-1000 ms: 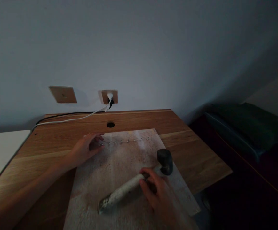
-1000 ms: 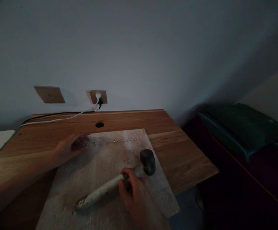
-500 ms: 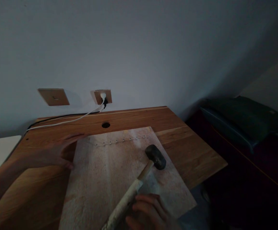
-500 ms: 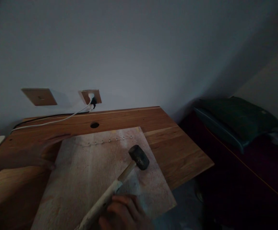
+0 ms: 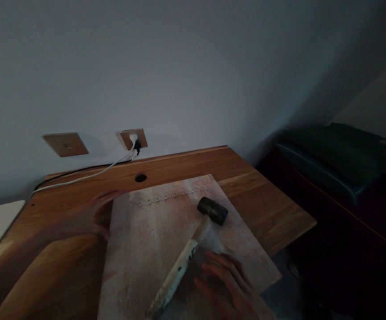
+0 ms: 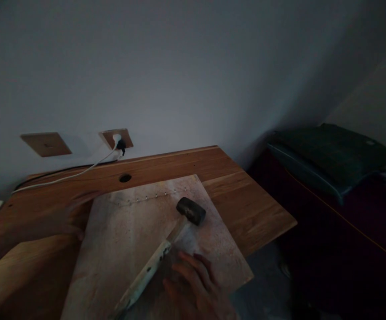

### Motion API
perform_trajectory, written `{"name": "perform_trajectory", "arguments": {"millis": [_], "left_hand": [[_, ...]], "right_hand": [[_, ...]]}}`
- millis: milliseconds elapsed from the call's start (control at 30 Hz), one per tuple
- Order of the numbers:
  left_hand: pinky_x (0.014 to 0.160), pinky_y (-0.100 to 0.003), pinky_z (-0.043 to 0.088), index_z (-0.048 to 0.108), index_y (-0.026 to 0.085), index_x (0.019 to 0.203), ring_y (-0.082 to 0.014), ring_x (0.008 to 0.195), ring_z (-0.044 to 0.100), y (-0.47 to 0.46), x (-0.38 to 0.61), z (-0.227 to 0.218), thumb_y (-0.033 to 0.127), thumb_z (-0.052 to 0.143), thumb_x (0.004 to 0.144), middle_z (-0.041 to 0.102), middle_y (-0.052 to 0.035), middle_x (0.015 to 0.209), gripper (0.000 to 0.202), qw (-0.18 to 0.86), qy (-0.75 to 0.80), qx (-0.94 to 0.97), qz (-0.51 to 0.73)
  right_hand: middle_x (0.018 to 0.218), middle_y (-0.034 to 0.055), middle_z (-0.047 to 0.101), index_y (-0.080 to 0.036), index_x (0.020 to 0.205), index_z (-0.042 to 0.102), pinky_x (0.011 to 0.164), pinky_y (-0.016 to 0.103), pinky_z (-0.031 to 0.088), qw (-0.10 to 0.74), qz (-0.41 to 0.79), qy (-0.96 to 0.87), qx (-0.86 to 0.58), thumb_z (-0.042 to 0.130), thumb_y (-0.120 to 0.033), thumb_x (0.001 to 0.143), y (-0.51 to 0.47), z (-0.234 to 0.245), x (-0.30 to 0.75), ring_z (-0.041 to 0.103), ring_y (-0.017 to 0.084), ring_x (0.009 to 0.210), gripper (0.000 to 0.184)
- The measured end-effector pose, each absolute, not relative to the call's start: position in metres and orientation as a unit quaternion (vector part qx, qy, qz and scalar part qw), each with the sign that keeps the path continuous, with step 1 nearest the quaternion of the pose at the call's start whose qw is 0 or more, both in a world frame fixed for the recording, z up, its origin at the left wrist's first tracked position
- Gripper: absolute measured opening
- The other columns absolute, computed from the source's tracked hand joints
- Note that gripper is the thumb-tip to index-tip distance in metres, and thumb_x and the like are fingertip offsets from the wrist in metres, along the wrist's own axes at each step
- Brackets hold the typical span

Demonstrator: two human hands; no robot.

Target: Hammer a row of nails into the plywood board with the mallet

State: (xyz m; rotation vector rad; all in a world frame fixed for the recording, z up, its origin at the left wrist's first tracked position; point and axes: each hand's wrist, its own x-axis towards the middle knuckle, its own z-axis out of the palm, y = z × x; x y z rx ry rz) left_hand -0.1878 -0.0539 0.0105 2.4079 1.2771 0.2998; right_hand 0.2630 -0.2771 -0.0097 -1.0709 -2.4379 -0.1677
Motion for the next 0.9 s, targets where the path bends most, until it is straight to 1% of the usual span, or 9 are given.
{"name": "perform_trajectory", "arguments": {"millis": [67,100,133,200,300,433,633,767,900], "left_hand": [[0.121,-0.06,0.037,0.028,0.039,0.165,-0.0442,0.152,0.037,-0.05,-0.158,0.01,0.067,0.09,0.058,0.04,-0.009,0.169,0.127,0.225,0.429,0.871,0.079],[0.122,-0.061,0.035,0.024,0.038,0.167,-0.044,0.154,0.034,-0.048,-0.14,0.01,0.066,0.089,0.061,0.033,-0.0103,0.172,0.128,0.23,0.416,0.877,0.074],[0.123,-0.061,0.033,0.02,0.037,0.168,-0.0443,0.156,0.03,-0.045,-0.12,0.009,0.066,0.088,0.063,0.028,-0.0117,0.174,0.128,0.225,0.402,0.884,0.074],[0.124,-0.064,0.03,0.019,0.034,0.168,-0.0463,0.158,0.024,-0.041,-0.079,0.006,0.066,0.088,0.063,0.025,-0.0142,0.174,0.129,0.202,0.394,0.892,0.088],[0.126,-0.065,0.026,0.027,0.029,0.166,-0.0471,0.159,0.021,-0.032,-0.024,0.003,0.07,0.087,0.066,0.023,-0.0187,0.173,0.124,0.168,0.406,0.888,0.137],[0.124,-0.064,0.03,0.032,0.03,0.162,-0.0456,0.157,0.027,-0.013,0.014,0.005,0.07,0.079,0.076,0.024,-0.0172,0.173,0.106,0.142,0.414,0.873,0.216],[0.124,-0.059,0.034,0.027,0.024,0.165,-0.0456,0.156,0.029,0.006,0.002,0.003,0.073,0.085,0.065,0.024,-0.0209,0.173,0.125,0.212,0.371,0.892,0.15],[0.124,-0.058,0.035,0.038,0.02,0.16,-0.0427,0.151,0.04,0.013,0.009,-0.002,0.06,0.077,0.082,0.039,-0.0189,0.166,0.096,0.157,0.418,0.875,0.188],[0.123,-0.057,0.036,0.044,0.017,0.154,-0.041,0.148,0.044,0.026,0.032,-0.007,0.055,0.078,0.082,0.045,-0.0206,0.161,0.089,0.136,0.454,0.852,0.223]], "right_hand": [[0.131,0.012,0.074,-0.026,0.144,0.063,0.102,0.048,0.06,0.206,-0.062,-0.89,-0.403,0.067,-0.056,0.097,-0.28,-0.005,0.294,0.063,0.035,0.132,0.056],[0.136,0.0142,0.07,-0.025,0.145,0.062,0.103,0.048,0.06,0.199,-0.067,-0.868,-0.45,0.067,-0.058,0.097,-0.282,-0.004,0.311,0.06,0.036,0.135,0.059],[0.139,0.0151,0.066,-0.025,0.146,0.061,0.102,0.048,0.06,0.199,-0.083,-0.844,-0.491,0.065,-0.054,0.1,-0.285,-0.004,0.328,0.059,0.036,0.136,0.054],[0.143,0.016,0.061,-0.027,0.144,0.061,0.098,0.05,0.061,0.198,-0.109,-0.799,-0.557,0.057,-0.05,0.104,-0.291,-0.006,0.36,0.061,0.036,0.133,0.047],[0.145,0.0153,0.057,-0.032,0.146,0.057,0.098,0.056,0.06,0.21,-0.112,-0.733,-0.637,0.056,-0.056,0.102,-0.295,-0.008,0.4,0.064,0.039,0.129,0.05],[0.141,0.0133,0.059,-0.031,0.141,0.059,0.1,0.053,0.061,0.25,-0.09,-0.663,-0.699,0.054,-0.06,0.1,-0.295,-0.003,0.434,0.068,0.036,0.122,0.051],[0.136,0.0146,0.062,-0.024,0.131,0.065,0.098,0.052,0.06,0.267,-0.089,-0.611,-0.74,0.052,-0.065,0.098,-0.29,0.001,0.463,0.068,0.036,0.12,0.054],[0.132,0.0175,0.065,-0.02,0.127,0.067,0.1,0.054,0.059,0.31,-0.05,-0.565,-0.763,0.054,-0.066,0.094,-0.27,-0.006,0.48,0.068,0.037,0.117,0.058],[0.129,0.0217,0.066,-0.015,0.127,0.069,0.097,0.054,0.059,0.326,-0.043,-0.518,-0.79,0.053,-0.065,0.092,-0.244,-0.008,0.501,0.068,0.039,0.116,0.064]]}}
